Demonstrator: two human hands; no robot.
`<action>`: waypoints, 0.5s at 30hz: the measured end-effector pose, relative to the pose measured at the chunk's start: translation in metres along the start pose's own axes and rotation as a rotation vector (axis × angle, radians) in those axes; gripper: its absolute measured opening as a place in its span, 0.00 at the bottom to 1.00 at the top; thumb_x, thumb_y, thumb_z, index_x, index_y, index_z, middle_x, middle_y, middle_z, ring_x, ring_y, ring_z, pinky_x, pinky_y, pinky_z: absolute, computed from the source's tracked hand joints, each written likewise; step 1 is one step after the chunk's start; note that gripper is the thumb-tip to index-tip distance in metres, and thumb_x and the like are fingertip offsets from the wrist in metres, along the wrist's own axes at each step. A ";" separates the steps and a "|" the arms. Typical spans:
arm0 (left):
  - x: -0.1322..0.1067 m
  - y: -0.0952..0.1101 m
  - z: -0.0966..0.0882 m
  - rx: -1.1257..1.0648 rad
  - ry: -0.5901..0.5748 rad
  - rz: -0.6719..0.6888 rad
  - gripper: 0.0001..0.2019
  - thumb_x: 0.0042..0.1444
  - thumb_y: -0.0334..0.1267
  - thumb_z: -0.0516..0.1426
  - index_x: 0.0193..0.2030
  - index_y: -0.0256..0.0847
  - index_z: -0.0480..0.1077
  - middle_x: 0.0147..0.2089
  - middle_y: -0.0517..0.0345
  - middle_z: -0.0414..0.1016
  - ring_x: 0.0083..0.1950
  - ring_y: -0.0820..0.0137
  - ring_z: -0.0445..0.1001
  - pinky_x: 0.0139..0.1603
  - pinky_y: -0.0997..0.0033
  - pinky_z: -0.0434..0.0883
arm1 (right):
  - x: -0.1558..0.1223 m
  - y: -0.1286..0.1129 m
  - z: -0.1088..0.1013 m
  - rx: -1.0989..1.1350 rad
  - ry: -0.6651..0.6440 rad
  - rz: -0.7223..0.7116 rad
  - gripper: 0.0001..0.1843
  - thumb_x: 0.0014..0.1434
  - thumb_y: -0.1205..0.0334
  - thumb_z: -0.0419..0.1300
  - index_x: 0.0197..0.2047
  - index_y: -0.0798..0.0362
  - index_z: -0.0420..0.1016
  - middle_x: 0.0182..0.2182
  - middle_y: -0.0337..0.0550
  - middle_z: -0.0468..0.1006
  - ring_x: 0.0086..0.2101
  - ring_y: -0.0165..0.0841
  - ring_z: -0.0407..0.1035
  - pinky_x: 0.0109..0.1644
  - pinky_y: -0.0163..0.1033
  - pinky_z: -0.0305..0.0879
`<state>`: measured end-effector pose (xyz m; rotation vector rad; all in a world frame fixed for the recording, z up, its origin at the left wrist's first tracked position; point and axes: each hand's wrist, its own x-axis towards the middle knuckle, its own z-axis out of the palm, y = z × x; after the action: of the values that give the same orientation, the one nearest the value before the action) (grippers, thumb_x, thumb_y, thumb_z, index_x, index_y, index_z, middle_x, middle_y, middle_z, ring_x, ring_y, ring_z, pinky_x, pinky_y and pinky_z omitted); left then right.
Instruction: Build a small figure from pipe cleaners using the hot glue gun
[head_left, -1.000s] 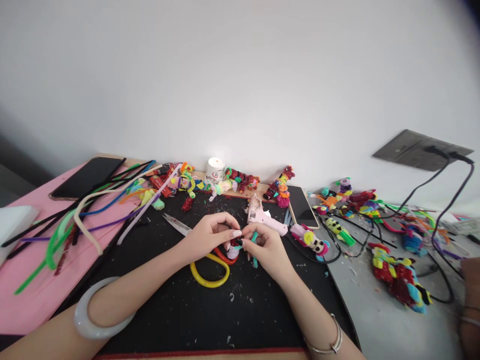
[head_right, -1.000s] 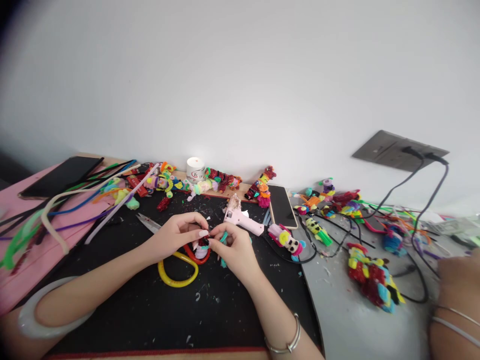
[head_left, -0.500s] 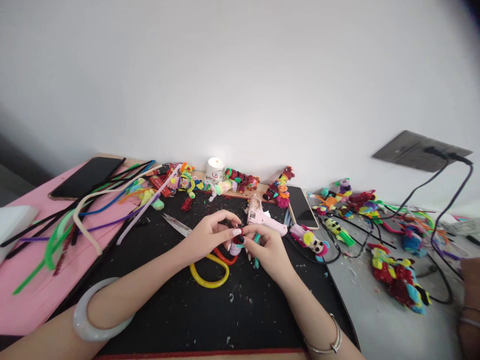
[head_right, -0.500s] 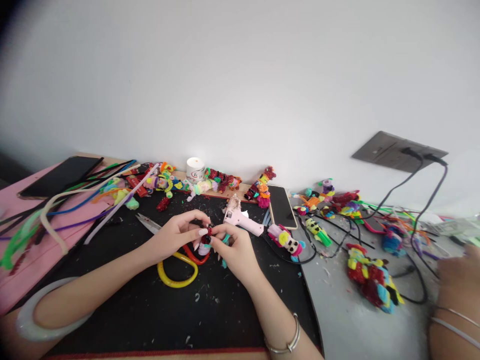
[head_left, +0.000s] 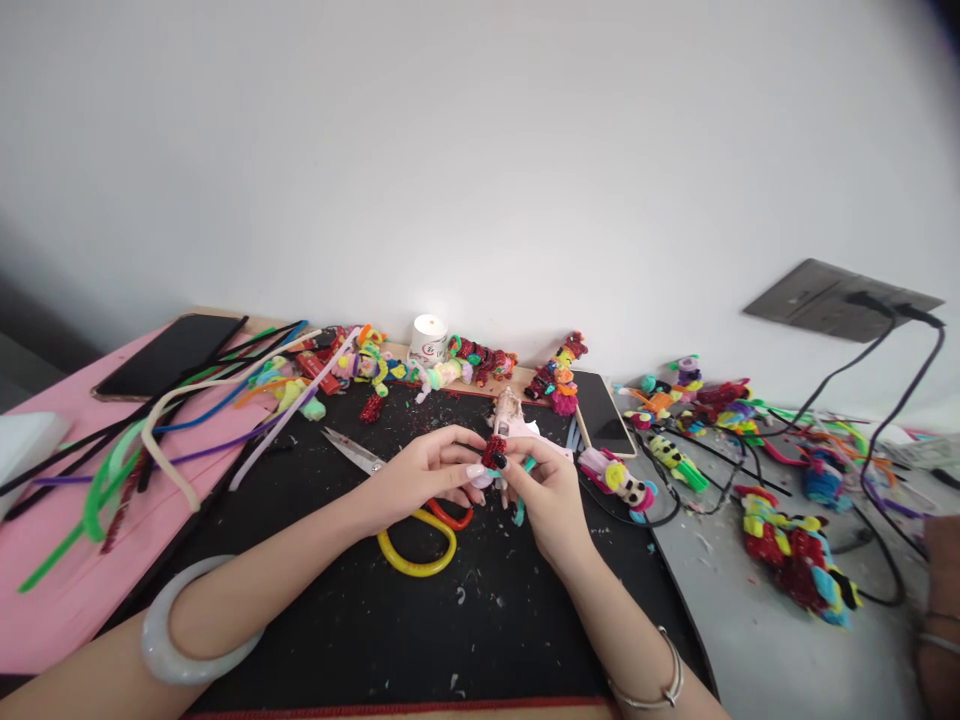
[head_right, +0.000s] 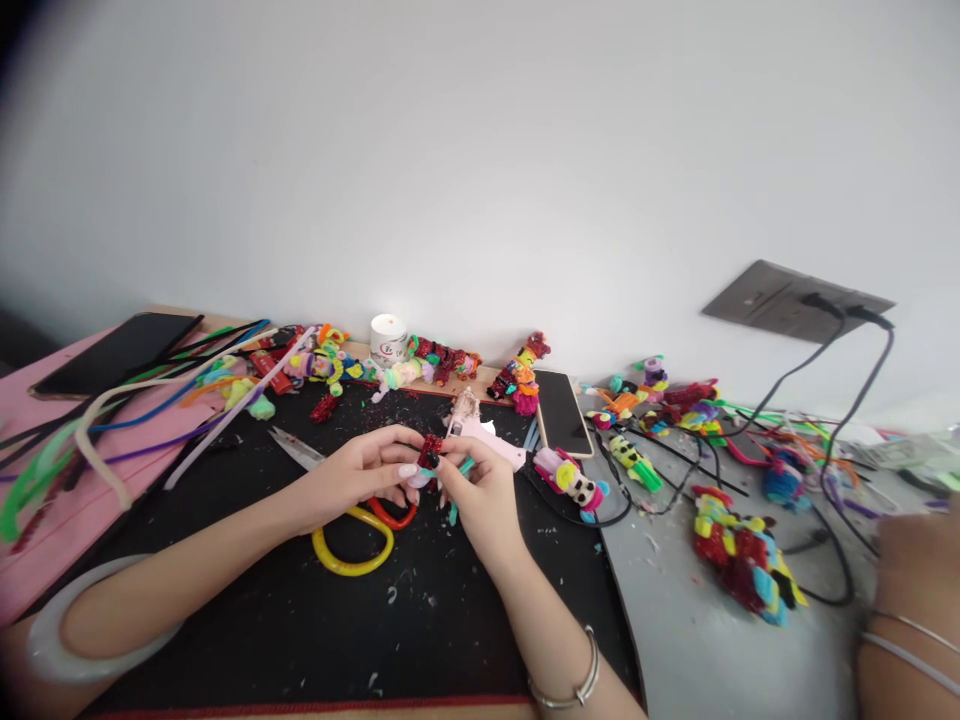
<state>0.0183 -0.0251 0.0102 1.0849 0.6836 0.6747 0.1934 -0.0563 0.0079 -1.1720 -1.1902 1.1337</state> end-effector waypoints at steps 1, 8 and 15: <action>0.000 0.000 0.000 -0.006 0.009 -0.005 0.16 0.53 0.40 0.61 0.46 0.39 0.65 0.35 0.56 0.77 0.33 0.70 0.77 0.34 0.71 0.72 | 0.000 0.000 0.000 -0.008 -0.005 -0.001 0.08 0.51 0.62 0.64 0.36 0.53 0.75 0.22 0.33 0.70 0.17 0.24 0.61 0.19 0.30 0.60; 0.001 0.000 0.002 -0.045 0.075 -0.014 0.15 0.51 0.38 0.63 0.44 0.38 0.67 0.34 0.60 0.77 0.29 0.75 0.75 0.33 0.73 0.72 | 0.000 -0.001 -0.002 -0.123 -0.011 -0.060 0.09 0.53 0.60 0.63 0.38 0.52 0.74 0.21 0.33 0.70 0.19 0.26 0.64 0.23 0.31 0.59; 0.001 -0.002 0.001 -0.130 0.121 -0.008 0.12 0.51 0.37 0.63 0.41 0.37 0.68 0.32 0.62 0.75 0.31 0.76 0.75 0.34 0.76 0.72 | 0.002 -0.004 -0.004 -0.013 -0.055 -0.021 0.12 0.50 0.61 0.66 0.39 0.52 0.74 0.27 0.37 0.75 0.26 0.29 0.70 0.31 0.35 0.67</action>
<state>0.0202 -0.0254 0.0086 0.9271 0.7371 0.7712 0.1976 -0.0547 0.0122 -1.1425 -1.2507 1.1505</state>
